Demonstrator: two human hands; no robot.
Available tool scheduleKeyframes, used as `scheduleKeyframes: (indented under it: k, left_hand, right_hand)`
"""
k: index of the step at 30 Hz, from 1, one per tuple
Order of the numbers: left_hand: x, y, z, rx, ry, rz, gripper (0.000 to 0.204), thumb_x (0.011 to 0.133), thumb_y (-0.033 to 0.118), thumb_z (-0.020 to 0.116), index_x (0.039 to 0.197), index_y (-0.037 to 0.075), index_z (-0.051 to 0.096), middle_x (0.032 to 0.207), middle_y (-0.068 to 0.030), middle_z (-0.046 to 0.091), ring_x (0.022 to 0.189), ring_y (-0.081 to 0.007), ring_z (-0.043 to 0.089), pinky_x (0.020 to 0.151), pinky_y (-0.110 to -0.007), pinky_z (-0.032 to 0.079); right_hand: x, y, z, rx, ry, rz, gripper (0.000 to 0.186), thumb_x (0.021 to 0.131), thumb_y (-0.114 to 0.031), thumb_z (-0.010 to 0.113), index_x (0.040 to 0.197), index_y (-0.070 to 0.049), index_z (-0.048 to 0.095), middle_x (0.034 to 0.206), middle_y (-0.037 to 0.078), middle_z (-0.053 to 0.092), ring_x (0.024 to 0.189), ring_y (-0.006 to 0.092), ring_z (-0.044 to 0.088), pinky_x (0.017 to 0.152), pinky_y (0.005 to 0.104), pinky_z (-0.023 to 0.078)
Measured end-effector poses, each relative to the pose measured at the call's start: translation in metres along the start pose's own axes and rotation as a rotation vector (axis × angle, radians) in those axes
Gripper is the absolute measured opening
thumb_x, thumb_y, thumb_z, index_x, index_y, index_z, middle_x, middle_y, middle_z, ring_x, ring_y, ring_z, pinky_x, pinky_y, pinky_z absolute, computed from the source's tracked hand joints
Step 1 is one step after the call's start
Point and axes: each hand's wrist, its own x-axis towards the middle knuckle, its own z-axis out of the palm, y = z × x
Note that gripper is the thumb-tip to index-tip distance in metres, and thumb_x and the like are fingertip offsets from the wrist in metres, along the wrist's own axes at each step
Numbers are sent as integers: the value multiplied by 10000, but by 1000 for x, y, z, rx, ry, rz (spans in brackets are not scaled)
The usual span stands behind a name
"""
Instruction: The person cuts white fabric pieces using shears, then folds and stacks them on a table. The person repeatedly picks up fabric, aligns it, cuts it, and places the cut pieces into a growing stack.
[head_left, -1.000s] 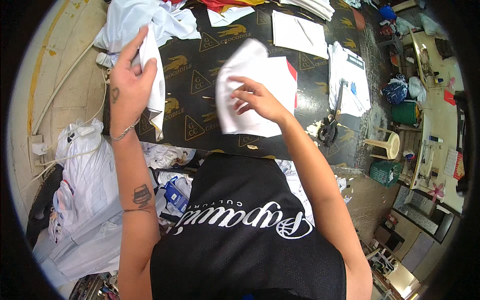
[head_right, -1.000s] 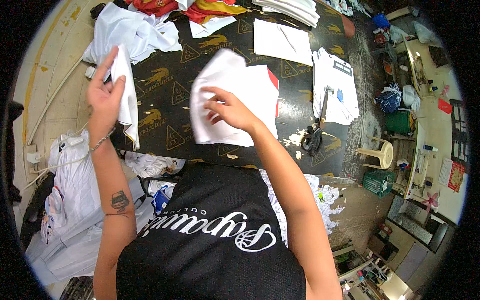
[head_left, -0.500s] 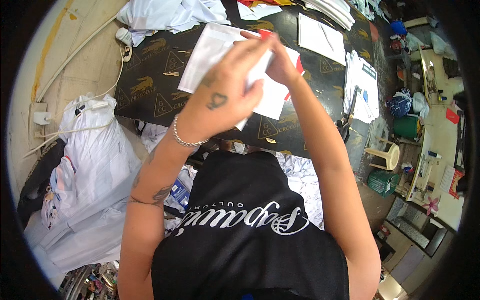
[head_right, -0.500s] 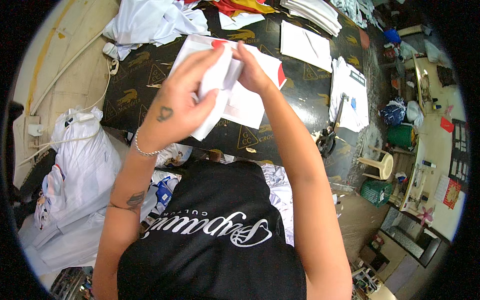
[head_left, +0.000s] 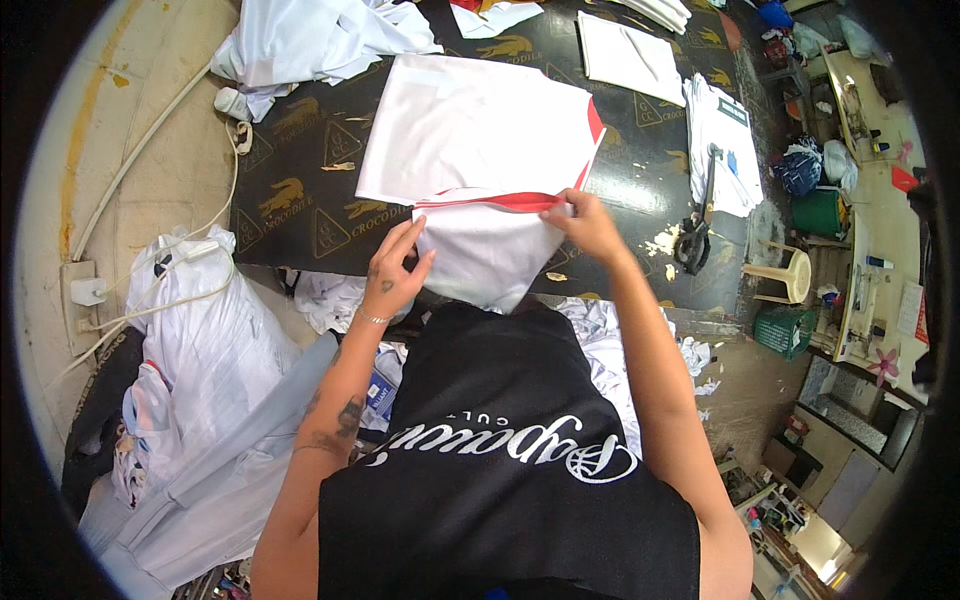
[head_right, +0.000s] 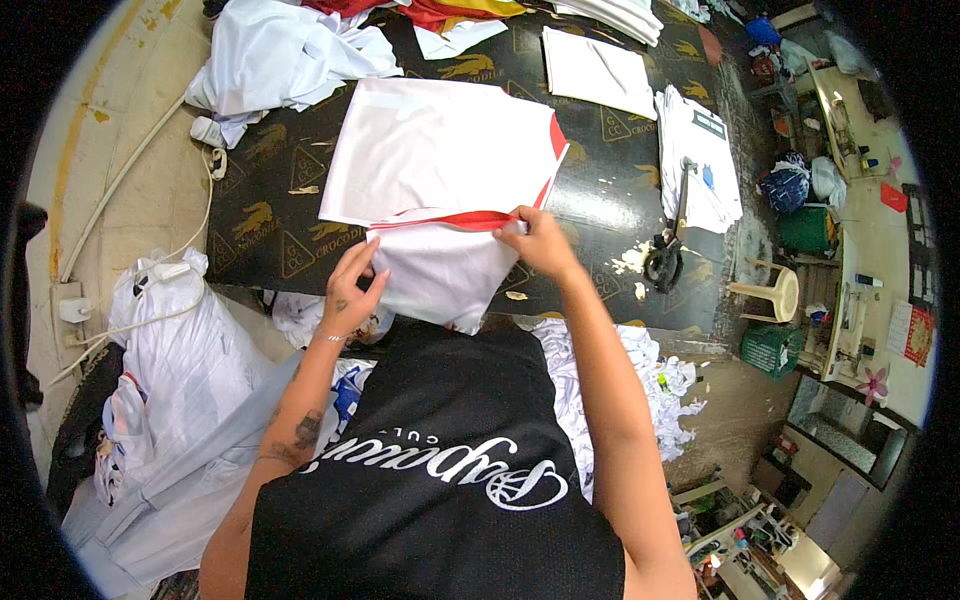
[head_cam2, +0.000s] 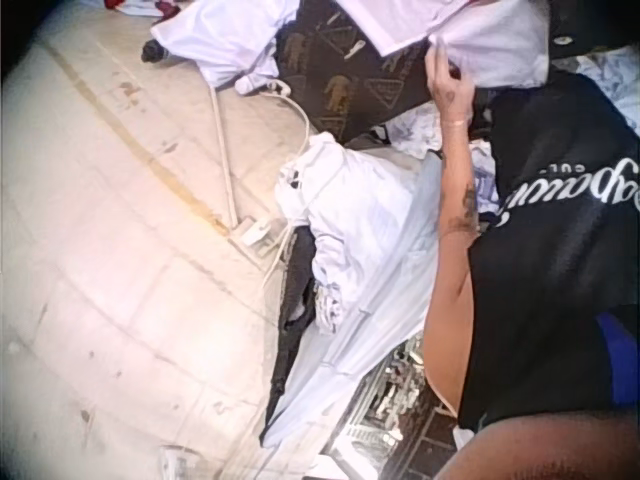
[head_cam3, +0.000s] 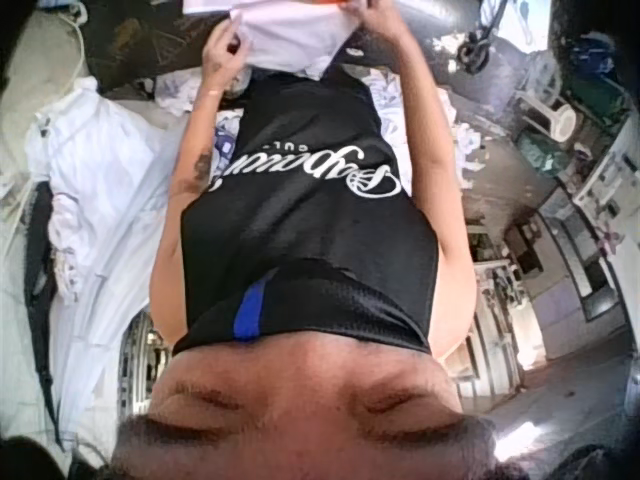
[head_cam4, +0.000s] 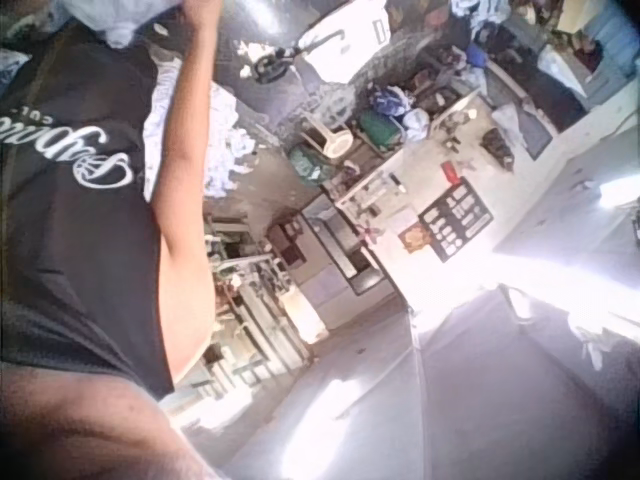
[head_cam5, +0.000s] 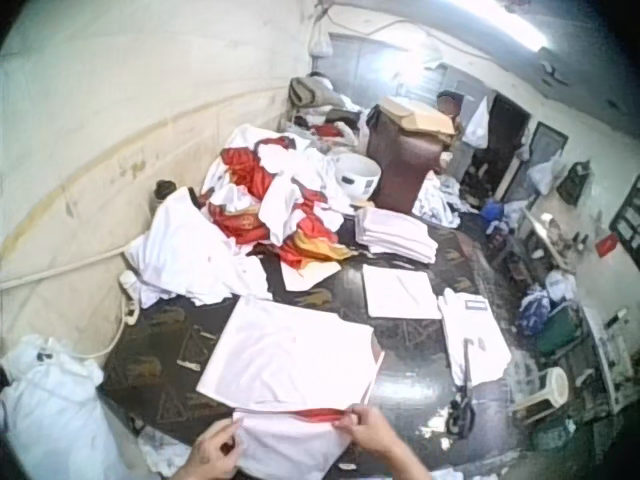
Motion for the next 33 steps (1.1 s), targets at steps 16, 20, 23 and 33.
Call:
scheduleKeyframes:
  k: [16, 20, 23, 33]
  left_hand:
    - [90, -25, 9, -84, 99, -231, 479, 888, 125, 754, 1344, 48, 630, 943, -136, 723, 764, -245, 709, 745, -346, 575]
    - [173, -39, 5, 37, 100, -182, 622, 884, 192, 768, 1449, 79, 532, 1138, -187, 695, 1011, -299, 699, 908, -411, 555]
    - [188, -62, 5, 451, 237, -374, 638, 899, 231, 739, 1471, 72, 506, 1323, -219, 628, 1268, -341, 599, 1061, -460, 485]
    - [206, 17, 18, 69, -248, -134, 598, 935, 163, 654, 1480, -32, 505, 1377, -290, 634, 1275, -401, 636, 1097, -439, 483]
  right_hand:
    - [22, 33, 21, 468, 399, 103, 415, 877, -41, 784, 1228, 26, 573, 921, 106, 725, 810, 157, 704, 665, 291, 575]
    - [94, -4, -34, 100, 625, -152, 519, 868, -154, 808, 1315, -6, 589, 1138, 180, 724, 1028, 273, 719, 863, 394, 586]
    - [108, -9, -22, -427, 640, -210, 513, 873, -196, 804, 1323, -52, 605, 1162, 180, 718, 1121, 337, 690, 965, 443, 555]
    - [16, 53, 28, -597, 397, -425, 570, 856, -299, 775, 1372, -122, 608, 1453, 204, 568, 1370, 399, 506, 1124, 559, 406]
